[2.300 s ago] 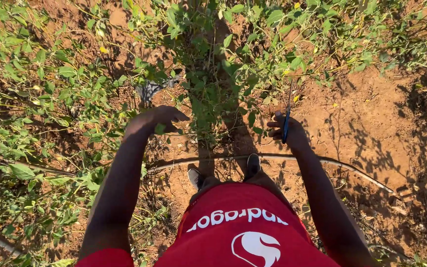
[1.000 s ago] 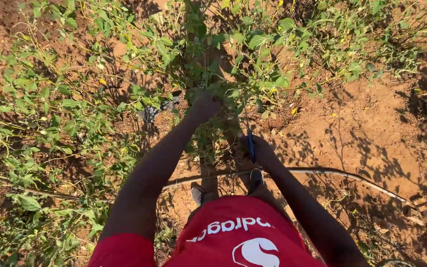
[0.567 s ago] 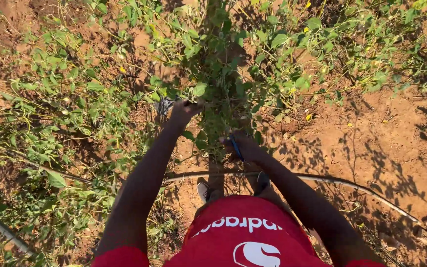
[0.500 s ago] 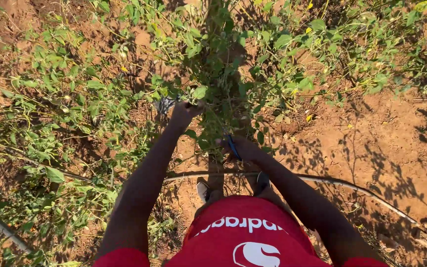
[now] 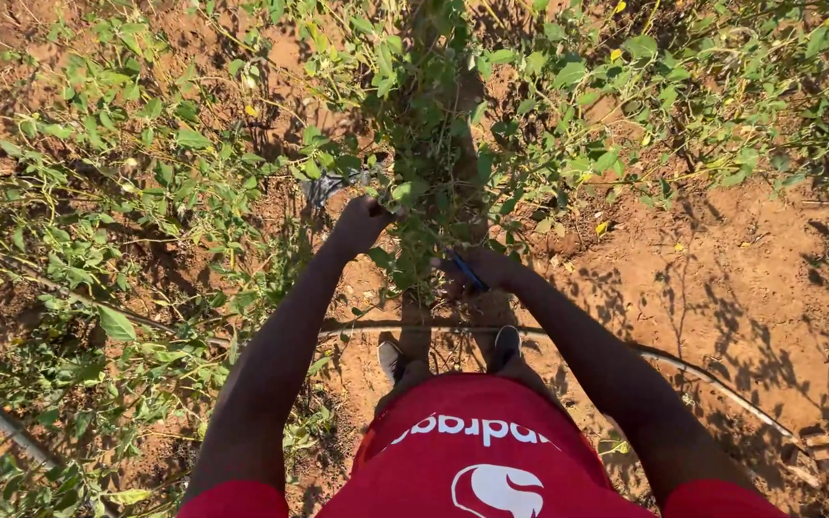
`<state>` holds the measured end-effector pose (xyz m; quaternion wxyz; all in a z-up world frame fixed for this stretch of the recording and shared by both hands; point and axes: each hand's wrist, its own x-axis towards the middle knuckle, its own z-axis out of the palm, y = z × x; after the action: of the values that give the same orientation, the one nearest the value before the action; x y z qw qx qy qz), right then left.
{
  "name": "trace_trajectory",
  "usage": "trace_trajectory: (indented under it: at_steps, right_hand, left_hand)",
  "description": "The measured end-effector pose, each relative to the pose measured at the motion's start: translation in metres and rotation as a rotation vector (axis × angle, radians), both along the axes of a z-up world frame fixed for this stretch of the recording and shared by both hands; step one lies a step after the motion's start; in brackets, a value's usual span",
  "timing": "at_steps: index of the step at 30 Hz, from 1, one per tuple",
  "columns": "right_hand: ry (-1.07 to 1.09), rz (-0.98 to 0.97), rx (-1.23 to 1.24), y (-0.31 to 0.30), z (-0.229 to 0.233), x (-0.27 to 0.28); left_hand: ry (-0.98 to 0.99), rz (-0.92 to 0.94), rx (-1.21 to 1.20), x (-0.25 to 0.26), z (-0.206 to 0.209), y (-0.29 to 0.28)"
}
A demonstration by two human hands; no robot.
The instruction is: Pruning plants in a field using scissors.
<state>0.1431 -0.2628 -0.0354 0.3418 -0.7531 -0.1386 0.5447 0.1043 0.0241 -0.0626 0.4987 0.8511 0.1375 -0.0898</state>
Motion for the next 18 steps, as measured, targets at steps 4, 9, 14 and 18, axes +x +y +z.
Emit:
trace_trajectory:
  at_steps: [4, 9, 14, 18]
  right_hand:
    - [0.185, -0.161, 0.128, -0.014, -0.071, 0.014]
    - [0.112, -0.157, 0.074, -0.013, -0.034, 0.002]
    - [0.15, -0.193, 0.058, -0.015, -0.022, -0.016]
    - [0.196, -0.252, 0.083, -0.015, -0.049, -0.03]
  left_hand:
    - [0.029, -0.002, -0.003, -0.004, 0.013, -0.002]
    - [0.064, -0.017, 0.01, -0.008, 0.024, -0.009]
    - [-0.023, -0.084, 0.047, -0.006, -0.007, -0.003]
    - [-0.061, -0.087, 0.028, -0.007, -0.036, 0.004]
